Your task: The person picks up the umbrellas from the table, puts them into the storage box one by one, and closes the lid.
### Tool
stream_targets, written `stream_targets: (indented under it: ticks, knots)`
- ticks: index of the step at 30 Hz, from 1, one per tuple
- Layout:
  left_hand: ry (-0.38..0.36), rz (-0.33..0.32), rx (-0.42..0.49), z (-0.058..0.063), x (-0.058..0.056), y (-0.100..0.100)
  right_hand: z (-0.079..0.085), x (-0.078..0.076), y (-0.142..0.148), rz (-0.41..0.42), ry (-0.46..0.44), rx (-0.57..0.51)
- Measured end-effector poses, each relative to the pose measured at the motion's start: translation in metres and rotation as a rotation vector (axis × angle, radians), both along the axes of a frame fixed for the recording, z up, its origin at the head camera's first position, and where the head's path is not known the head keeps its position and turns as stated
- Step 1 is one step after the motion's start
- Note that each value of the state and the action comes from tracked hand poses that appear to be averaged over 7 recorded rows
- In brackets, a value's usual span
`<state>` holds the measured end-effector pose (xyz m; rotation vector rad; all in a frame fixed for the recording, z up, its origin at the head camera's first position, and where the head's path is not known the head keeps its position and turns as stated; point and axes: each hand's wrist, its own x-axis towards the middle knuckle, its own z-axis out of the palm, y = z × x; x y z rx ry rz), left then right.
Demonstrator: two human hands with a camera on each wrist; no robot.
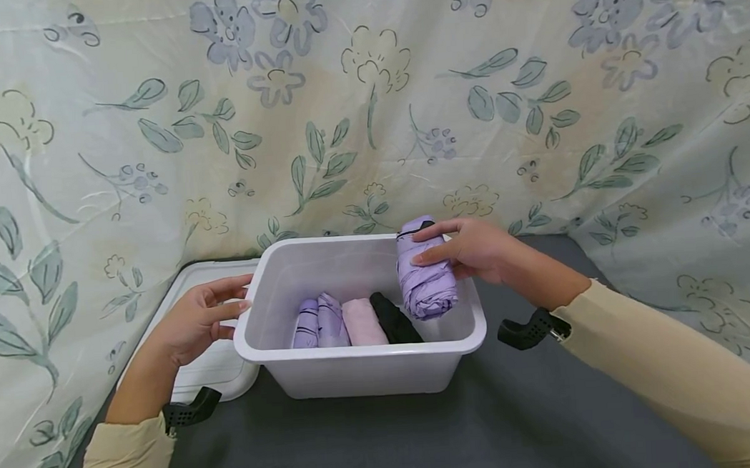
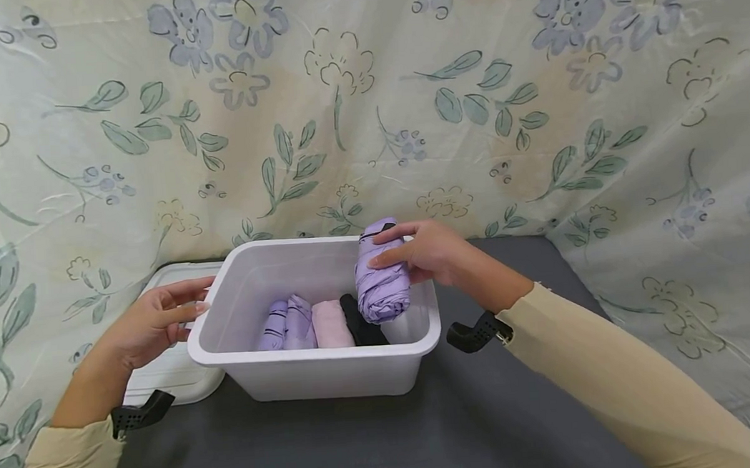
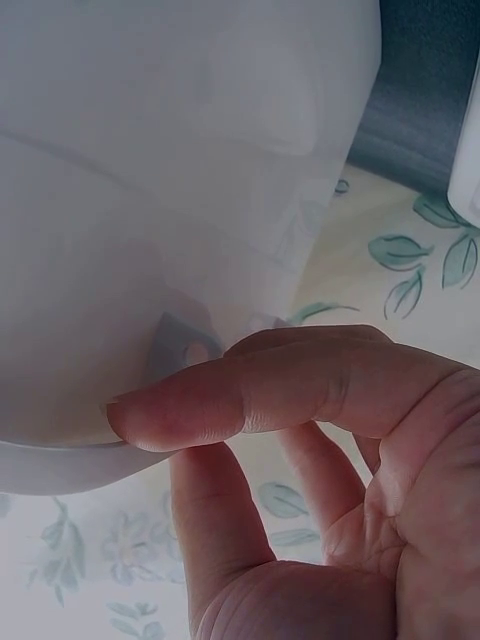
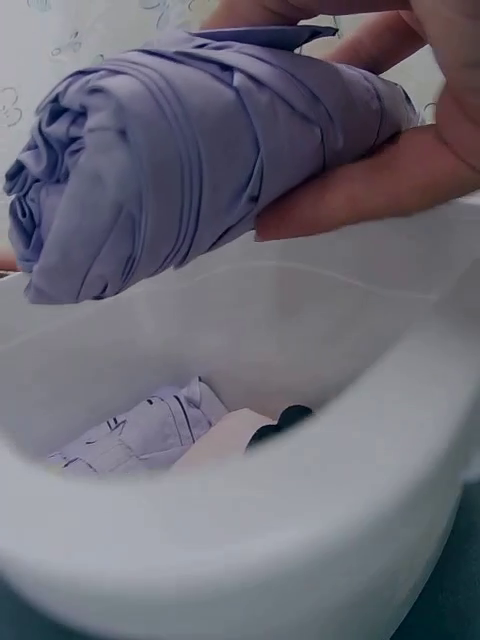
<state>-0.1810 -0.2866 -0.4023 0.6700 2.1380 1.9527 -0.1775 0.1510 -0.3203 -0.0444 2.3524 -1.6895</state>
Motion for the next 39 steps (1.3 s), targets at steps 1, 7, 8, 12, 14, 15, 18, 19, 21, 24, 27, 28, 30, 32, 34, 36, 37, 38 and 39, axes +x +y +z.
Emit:
stream_targets:
  ticks: [1, 7, 8, 12, 14, 15, 18, 19, 21, 24, 27, 28, 30, 32, 34, 36, 37, 38, 39]
  knots:
    - [0.001, -0.002, 0.002, 0.0, 0.0, 0.0, 0.001, -0.001, -0.002, 0.0, -0.006, 0.014]
    - [-0.004, 0.004, 0.002, 0.0, 0.002, 0.001, 0.005, -0.009, -0.009, 0.018, -0.028, 0.078]
    - [-0.007, 0.006, 0.0, 0.001, 0.003, 0.001, 0.005, -0.01, -0.01, 0.018, -0.028, 0.09]
    - [-0.016, 0.014, -0.006, 0.001, 0.002, 0.001, 0.002, -0.015, -0.016, 0.026, -0.055, 0.086]
    - [-0.019, 0.014, -0.007, 0.001, 0.001, 0.001, 0.0, -0.017, -0.019, 0.034, -0.069, 0.075]
    - [-0.02, 0.014, -0.007, 0.001, 0.001, 0.001, -0.001, -0.018, -0.021, 0.039, -0.078, 0.068]
    - [-0.023, 0.014, -0.007, 0.002, -0.001, 0.0, -0.004, -0.022, -0.025, 0.047, -0.086, 0.069]
    - [-0.024, 0.013, -0.005, 0.002, -0.001, 0.0, -0.005, -0.023, -0.026, 0.048, -0.089, 0.074]
    - [-0.025, 0.009, 0.0, 0.002, -0.002, 0.0, -0.005, -0.025, -0.029, 0.045, -0.092, 0.092]
    - [-0.024, 0.004, 0.006, 0.003, -0.003, 0.0, -0.006, -0.026, -0.033, 0.041, -0.093, 0.124]
    - [-0.024, 0.005, 0.011, 0.003, -0.004, -0.001, -0.006, -0.028, -0.038, 0.036, -0.097, 0.155]
    - [-0.024, 0.005, 0.012, 0.004, -0.004, -0.001, -0.007, -0.028, -0.04, 0.036, -0.1, 0.167]
    - [-0.025, 0.005, 0.014, 0.004, -0.004, -0.001, -0.007, -0.029, -0.043, 0.037, -0.112, 0.187]
    - [-0.026, 0.005, 0.015, 0.004, -0.004, -0.001, -0.008, -0.029, -0.046, 0.042, -0.129, 0.205]
    - [-0.027, 0.005, 0.015, 0.005, -0.005, -0.001, -0.009, -0.029, -0.048, 0.043, -0.136, 0.228]
    - [-0.028, 0.007, 0.012, 0.005, -0.005, -0.001, -0.009, -0.03, -0.05, 0.04, -0.141, 0.24]
    - [-0.03, 0.008, 0.01, 0.005, -0.005, -0.001, -0.01, -0.031, -0.051, 0.04, -0.142, 0.242]
    - [-0.031, 0.01, 0.007, 0.006, -0.006, 0.0, -0.01, -0.031, -0.052, 0.038, -0.145, 0.241]
    - [-0.032, 0.011, 0.003, 0.006, -0.006, 0.0, -0.011, -0.032, -0.053, 0.038, -0.147, 0.239]
